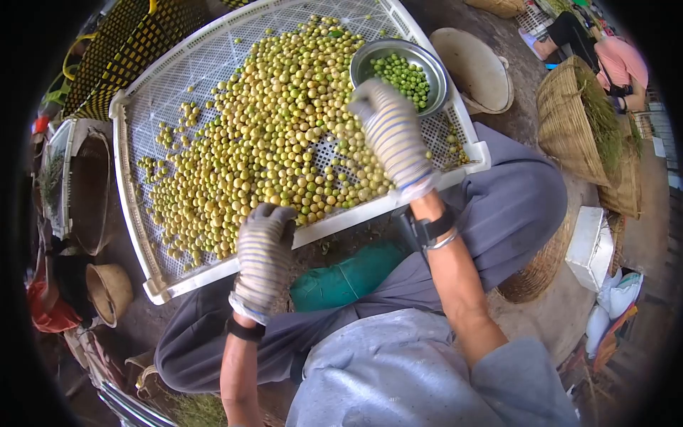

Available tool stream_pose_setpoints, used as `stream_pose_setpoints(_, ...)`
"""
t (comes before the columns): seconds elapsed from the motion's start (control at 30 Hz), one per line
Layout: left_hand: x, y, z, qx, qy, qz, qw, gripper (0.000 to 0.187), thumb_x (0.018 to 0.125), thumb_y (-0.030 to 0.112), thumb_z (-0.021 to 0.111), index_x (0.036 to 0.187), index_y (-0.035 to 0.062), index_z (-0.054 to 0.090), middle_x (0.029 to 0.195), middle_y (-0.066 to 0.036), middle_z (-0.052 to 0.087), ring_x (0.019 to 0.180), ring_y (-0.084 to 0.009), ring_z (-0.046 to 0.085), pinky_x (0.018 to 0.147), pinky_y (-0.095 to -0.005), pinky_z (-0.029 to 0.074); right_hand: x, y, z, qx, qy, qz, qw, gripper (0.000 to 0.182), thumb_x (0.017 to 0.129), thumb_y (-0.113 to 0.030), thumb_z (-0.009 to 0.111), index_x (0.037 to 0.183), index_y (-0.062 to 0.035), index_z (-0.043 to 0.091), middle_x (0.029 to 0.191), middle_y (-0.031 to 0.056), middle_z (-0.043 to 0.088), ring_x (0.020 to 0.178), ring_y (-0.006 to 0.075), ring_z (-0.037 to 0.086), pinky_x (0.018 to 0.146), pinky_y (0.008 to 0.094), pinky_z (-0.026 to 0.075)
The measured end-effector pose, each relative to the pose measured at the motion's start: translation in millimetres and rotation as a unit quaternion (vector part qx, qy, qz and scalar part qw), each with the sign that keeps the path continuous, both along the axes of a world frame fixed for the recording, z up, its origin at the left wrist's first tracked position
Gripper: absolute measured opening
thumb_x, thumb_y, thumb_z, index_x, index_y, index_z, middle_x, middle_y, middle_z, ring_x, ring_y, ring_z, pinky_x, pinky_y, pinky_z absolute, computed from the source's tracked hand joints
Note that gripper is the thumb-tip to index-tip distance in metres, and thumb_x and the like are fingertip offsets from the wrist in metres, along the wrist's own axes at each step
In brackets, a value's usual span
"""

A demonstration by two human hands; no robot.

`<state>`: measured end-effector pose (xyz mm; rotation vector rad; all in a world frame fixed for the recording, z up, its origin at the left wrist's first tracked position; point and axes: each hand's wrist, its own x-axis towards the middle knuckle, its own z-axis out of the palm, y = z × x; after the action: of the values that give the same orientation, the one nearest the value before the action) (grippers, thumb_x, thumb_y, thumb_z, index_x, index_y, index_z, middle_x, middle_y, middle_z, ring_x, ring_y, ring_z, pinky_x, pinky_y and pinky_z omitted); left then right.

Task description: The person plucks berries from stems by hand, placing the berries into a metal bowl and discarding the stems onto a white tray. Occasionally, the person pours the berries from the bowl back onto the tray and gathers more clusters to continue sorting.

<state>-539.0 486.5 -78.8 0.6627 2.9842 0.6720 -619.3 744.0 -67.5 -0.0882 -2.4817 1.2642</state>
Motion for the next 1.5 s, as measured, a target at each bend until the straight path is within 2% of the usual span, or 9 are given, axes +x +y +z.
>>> stream_pose_setpoints(0.13, -33, 3, -6, -0.168, 0.036, -0.039, 0.984, 0.024, 0.081, 0.013, 0.073, 0.105, 0.0151, 0.069, 0.094, -0.011, 0.065, 0.094, -0.0365, 0.063, 0.083, -0.0490, 0.050, -27, 49, 2, 0.001, 0.011, -0.099, 0.995, 0.023, 0.089, -0.015, 0.073, 0.109, -0.0036, 0.071, 0.107, 0.0122, 0.073, 0.093, 0.0226, 0.067, 0.086, 0.0340, 0.053)
stream_pose_setpoints(0.2, -47, -5, -15, -0.229, 0.016, -0.026, 0.973, 0.019, 0.083, 0.019, 0.072, 0.102, 0.0177, 0.068, 0.097, -0.011, 0.062, 0.095, -0.0341, 0.060, 0.081, -0.0451, 0.047, -32, 66, -20, 0.349, 0.122, -0.101, 0.924, 0.018, 0.088, -0.014, 0.073, 0.105, -0.0075, 0.073, 0.106, 0.0140, 0.073, 0.090, 0.0337, 0.068, 0.086, 0.0413, 0.054)
stream_pose_setpoints(0.33, -77, -28, 24, -0.273, 0.054, -0.022, 0.960, 0.018, 0.086, 0.024, 0.071, 0.101, 0.0145, 0.068, 0.097, -0.012, 0.063, 0.094, -0.0327, 0.061, 0.079, -0.0465, 0.047, -13, 34, -10, 0.127, 0.022, -0.025, 0.991, 0.016, 0.088, -0.019, 0.072, 0.100, -0.0078, 0.074, 0.105, 0.0134, 0.071, 0.099, 0.0326, 0.066, 0.091, 0.0426, 0.052)
stream_pose_setpoints(0.67, -194, 28, 23, -0.260, 0.011, -0.152, 0.953, 0.073, 0.088, 0.017, 0.069, 0.154, 0.0122, 0.039, 0.140, -0.025, 0.053, 0.116, -0.0397, 0.060, 0.096, -0.0461, 0.051, -64, -84, -35, 0.453, -0.148, 0.091, 0.874, 0.053, 0.090, -0.016, 0.068, 0.141, -0.0115, 0.054, 0.135, 0.0214, 0.050, 0.108, 0.0340, 0.061, 0.082, 0.0450, 0.055)
stream_pose_setpoints(0.97, -194, -64, 19, -0.346, -0.022, -0.071, 0.935, 0.087, 0.085, 0.025, 0.076, 0.159, 0.0173, 0.031, 0.155, -0.022, 0.041, 0.129, -0.0377, 0.052, 0.110, -0.0501, 0.042, -40, -153, -14, 0.371, -0.150, 0.334, 0.854, 0.056, 0.088, -0.006, 0.057, 0.144, -0.0108, 0.051, 0.164, 0.0197, 0.028, 0.146, 0.0462, 0.031, 0.106, 0.0651, 0.041)
stream_pose_setpoints(1.1, -181, -78, 20, -0.293, -0.007, -0.055, 0.954, 0.084, 0.087, 0.033, 0.075, 0.159, 0.0216, 0.032, 0.156, -0.021, 0.040, 0.138, -0.0403, 0.044, 0.117, -0.0507, 0.035, -26, -121, -30, 0.389, -0.151, 0.285, 0.863, 0.054, 0.086, -0.006, 0.059, 0.140, -0.0073, 0.053, 0.159, 0.0253, 0.032, 0.141, 0.0438, 0.040, 0.100, 0.0615, 0.047)
stream_pose_setpoints(1.27, -159, -67, -6, -0.178, 0.050, -0.243, 0.952, 0.056, 0.088, 0.026, 0.072, 0.141, 0.0198, 0.055, 0.142, -0.018, 0.054, 0.129, -0.0381, 0.052, 0.107, -0.0498, 0.043, -34, -98, 5, 0.438, -0.167, 0.309, 0.828, 0.040, 0.089, -0.017, 0.064, 0.127, -0.0067, 0.059, 0.110, 0.0182, 0.063, 0.099, 0.0384, 0.066, 0.074, 0.0461, 0.057)
stream_pose_setpoints(1.33, -157, -68, -5, -0.176, 0.054, -0.279, 0.943, 0.045, 0.088, 0.023, 0.070, 0.132, 0.0187, 0.063, 0.135, -0.016, 0.059, 0.123, -0.0373, 0.056, 0.104, -0.0490, 0.045, -44, -85, 10, 0.282, -0.166, 0.421, 0.846, 0.033, 0.089, -0.016, 0.063, 0.121, -0.0098, 0.064, 0.103, 0.0140, 0.067, 0.090, 0.0332, 0.068, 0.072, 0.0437, 0.057)
stream_pose_setpoints(1.5, -165, -86, 12, -0.229, -0.004, -0.195, 0.954, 0.021, 0.087, 0.017, 0.069, 0.108, 0.0137, 0.072, 0.110, -0.010, 0.065, 0.103, -0.0280, 0.061, 0.090, -0.0431, 0.047, -84, -62, -28, 0.218, -0.076, 0.233, 0.945, 0.018, 0.088, -0.009, 0.065, 0.105, -0.0084, 0.070, 0.089, 0.0129, 0.068, 0.080, 0.0330, 0.067, 0.070, 0.0445, 0.055)
